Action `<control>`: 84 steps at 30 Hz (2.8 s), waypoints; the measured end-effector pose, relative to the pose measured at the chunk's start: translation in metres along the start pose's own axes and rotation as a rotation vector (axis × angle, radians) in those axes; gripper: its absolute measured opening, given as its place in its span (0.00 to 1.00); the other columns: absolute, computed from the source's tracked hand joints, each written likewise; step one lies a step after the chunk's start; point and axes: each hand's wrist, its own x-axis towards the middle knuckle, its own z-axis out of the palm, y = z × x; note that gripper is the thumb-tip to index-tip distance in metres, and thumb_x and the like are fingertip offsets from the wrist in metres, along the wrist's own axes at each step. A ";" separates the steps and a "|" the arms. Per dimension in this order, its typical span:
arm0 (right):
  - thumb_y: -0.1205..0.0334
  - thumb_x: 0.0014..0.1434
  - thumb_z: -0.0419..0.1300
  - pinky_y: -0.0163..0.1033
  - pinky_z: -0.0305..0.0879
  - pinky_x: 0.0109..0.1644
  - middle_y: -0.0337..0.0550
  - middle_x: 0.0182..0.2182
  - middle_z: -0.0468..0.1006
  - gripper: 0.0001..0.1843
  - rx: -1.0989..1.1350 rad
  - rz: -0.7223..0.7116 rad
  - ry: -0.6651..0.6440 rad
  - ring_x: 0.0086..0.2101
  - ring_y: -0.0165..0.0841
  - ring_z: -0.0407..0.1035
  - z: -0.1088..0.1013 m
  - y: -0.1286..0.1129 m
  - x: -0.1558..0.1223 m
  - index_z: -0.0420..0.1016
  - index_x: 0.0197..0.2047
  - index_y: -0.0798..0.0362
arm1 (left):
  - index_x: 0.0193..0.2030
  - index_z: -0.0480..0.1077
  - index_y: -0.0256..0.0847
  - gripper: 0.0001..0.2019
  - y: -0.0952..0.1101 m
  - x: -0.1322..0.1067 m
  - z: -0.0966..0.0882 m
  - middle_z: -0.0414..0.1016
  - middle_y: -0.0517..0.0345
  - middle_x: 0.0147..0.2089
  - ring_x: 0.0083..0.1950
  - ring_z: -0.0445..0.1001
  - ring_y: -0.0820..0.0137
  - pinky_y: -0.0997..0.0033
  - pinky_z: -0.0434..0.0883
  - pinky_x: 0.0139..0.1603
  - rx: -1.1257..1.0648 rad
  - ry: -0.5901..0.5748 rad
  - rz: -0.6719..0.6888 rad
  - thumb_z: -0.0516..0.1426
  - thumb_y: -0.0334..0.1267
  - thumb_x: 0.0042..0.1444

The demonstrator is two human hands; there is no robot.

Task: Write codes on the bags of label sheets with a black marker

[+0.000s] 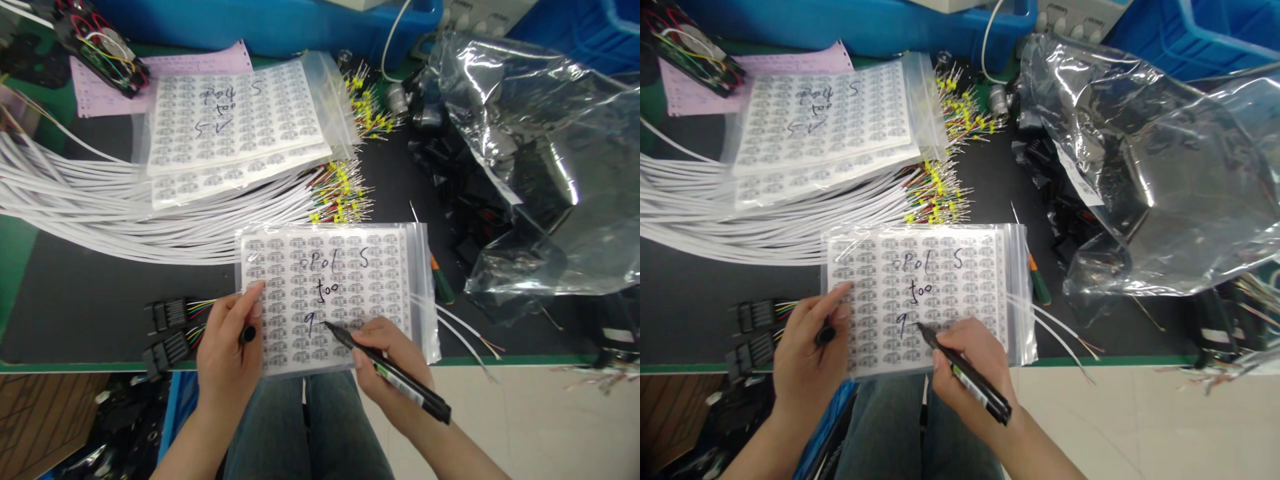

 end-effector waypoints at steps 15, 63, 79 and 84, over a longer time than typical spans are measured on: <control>0.72 0.53 0.56 0.35 0.64 0.27 0.39 0.26 0.68 0.08 -0.038 0.013 0.017 0.26 0.30 0.66 -0.017 0.001 -0.002 0.68 0.36 0.52 | 0.54 0.67 0.43 0.19 0.010 0.010 0.005 0.69 0.55 0.37 0.39 0.71 0.67 0.69 0.69 0.41 -0.040 -0.016 -0.148 0.53 0.39 0.55; 0.68 0.56 0.61 0.61 0.64 0.51 0.57 0.54 0.68 0.25 -0.526 -0.275 0.045 0.54 0.47 0.63 -0.035 0.044 -0.021 0.58 0.55 0.50 | 0.43 0.71 0.41 0.23 0.010 0.012 -0.029 0.77 0.55 0.40 0.44 0.75 0.62 0.68 0.73 0.44 -0.694 -0.251 -0.851 0.64 0.52 0.42; 0.59 0.55 0.62 0.32 0.66 0.25 0.37 0.27 0.70 0.13 -0.104 0.178 0.491 0.23 0.29 0.67 -0.034 -0.025 0.046 0.63 0.40 0.50 | 0.44 0.70 0.42 0.27 0.027 0.062 -0.074 0.77 0.57 0.35 0.36 0.76 0.62 0.70 0.75 0.32 -1.081 0.004 -0.946 0.69 0.44 0.35; 0.61 0.54 0.62 0.36 0.65 0.33 0.36 0.29 0.69 0.12 -0.067 -0.054 0.479 0.27 0.30 0.67 -0.027 -0.055 0.131 0.60 0.37 0.50 | 0.39 0.69 0.42 0.17 0.012 0.124 -0.084 0.73 0.62 0.32 0.33 0.72 0.70 0.75 0.72 0.31 -0.861 0.068 -0.591 0.63 0.46 0.43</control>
